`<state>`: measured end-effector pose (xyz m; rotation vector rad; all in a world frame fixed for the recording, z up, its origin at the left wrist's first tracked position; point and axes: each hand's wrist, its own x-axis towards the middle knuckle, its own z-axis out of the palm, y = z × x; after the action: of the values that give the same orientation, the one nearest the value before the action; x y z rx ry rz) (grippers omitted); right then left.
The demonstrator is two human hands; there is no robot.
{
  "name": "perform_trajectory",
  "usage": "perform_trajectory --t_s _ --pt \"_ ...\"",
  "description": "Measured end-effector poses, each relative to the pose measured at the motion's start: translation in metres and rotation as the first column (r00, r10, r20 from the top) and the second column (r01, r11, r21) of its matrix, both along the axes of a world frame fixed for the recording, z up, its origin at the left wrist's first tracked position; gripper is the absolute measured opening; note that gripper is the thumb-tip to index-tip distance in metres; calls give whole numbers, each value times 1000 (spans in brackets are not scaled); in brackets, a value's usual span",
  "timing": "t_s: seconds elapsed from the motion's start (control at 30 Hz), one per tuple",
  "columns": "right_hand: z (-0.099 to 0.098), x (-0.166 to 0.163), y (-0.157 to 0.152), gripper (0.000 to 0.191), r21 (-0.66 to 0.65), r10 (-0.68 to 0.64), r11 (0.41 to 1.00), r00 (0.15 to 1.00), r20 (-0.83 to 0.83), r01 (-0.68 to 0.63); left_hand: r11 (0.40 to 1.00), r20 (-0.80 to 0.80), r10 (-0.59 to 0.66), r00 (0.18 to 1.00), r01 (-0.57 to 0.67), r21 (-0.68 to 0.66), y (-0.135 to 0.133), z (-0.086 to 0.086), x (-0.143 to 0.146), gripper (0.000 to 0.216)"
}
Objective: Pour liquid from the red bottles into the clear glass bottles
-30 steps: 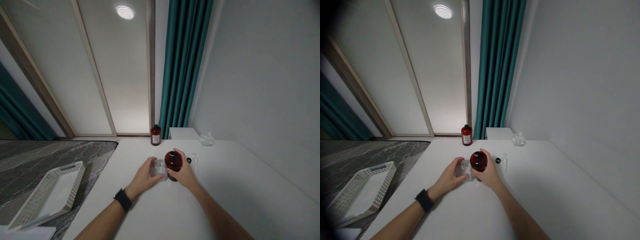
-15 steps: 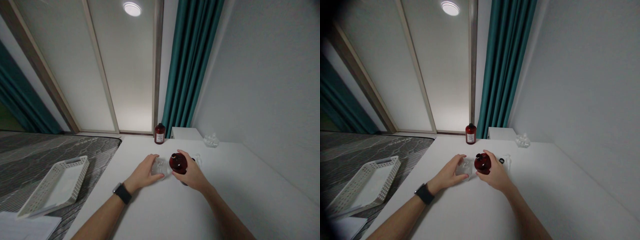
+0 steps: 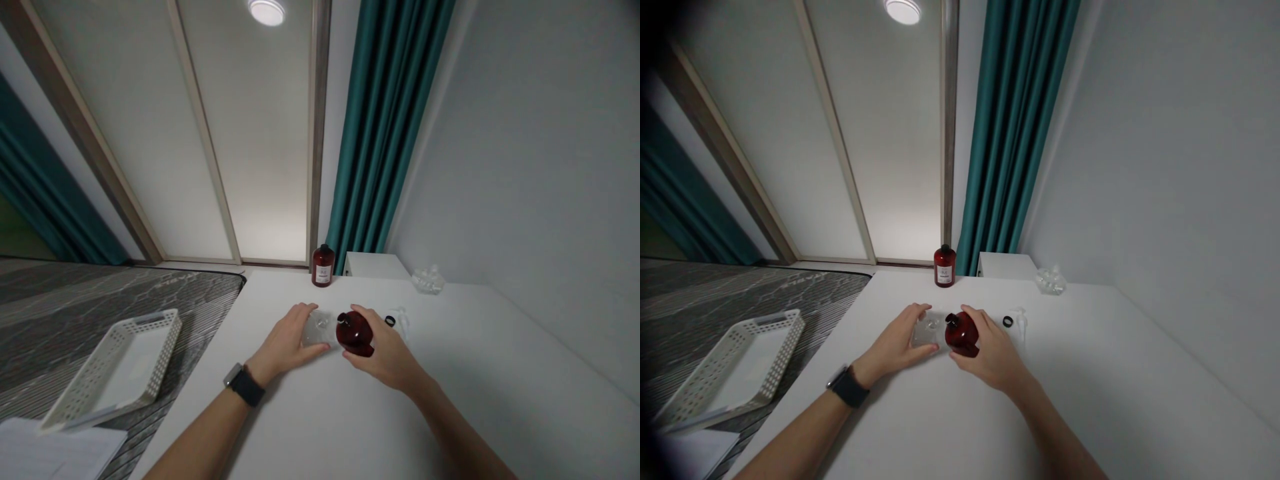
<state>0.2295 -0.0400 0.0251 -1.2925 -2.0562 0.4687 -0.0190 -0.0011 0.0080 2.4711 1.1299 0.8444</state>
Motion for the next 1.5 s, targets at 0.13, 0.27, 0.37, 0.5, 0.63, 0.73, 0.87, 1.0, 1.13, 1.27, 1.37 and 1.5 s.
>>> perform_trajectory --t_s 0.13,0.27,0.37,0.5,0.63,0.73,0.87,1.0,1.13,1.27,1.37,1.5 --pt "4 2 1 80 12 35 999 997 74 -36 998 -16 -68 998 68 -15 -1 6 -2 71" --pt "11 5 0 82 -20 61 998 986 154 -58 991 -27 -119 992 118 -60 -2 9 -1 73" --pt "16 5 0 82 -44 79 997 975 207 -71 987 -24 -143 989 141 -72 -3 8 0 74" --pt "18 5 1 80 -62 102 994 967 234 -89 986 -15 -151 988 150 -76 -4 8 1 75" --pt "17 6 1 79 -67 119 992 963 243 -106 984 -41 -156 987 152 -95 -5 10 2 73" --pt "17 6 0 79 -67 125 991 959 256 -112 984 -47 -155 987 150 -98 -5 10 2 74" --pt "18 7 -1 79 -66 137 990 956 259 -124 985 -38 -149 988 146 -89 -5 9 3 73" --pt "21 8 -1 77 -72 143 989 952 269 -128 987 -46 -141 989 136 -87 -6 10 3 73" --pt "24 9 -1 77 -71 165 986 951 262 -151 985 -24 -151 988 149 -86 -7 10 3 69" --pt "25 8 -2 79 -119 170 983 945 279 -142 985 -25 -154 988 152 -77 -6 10 3 65" --pt "26 9 -1 79 -135 172 981 943 284 -139 988 -60 -145 988 141 -62 -6 9 3 64" --pt "24 11 -1 79 -118 167 983 957 236 -143 994 -121 -109 987 107 -21 -4 6 4 66"
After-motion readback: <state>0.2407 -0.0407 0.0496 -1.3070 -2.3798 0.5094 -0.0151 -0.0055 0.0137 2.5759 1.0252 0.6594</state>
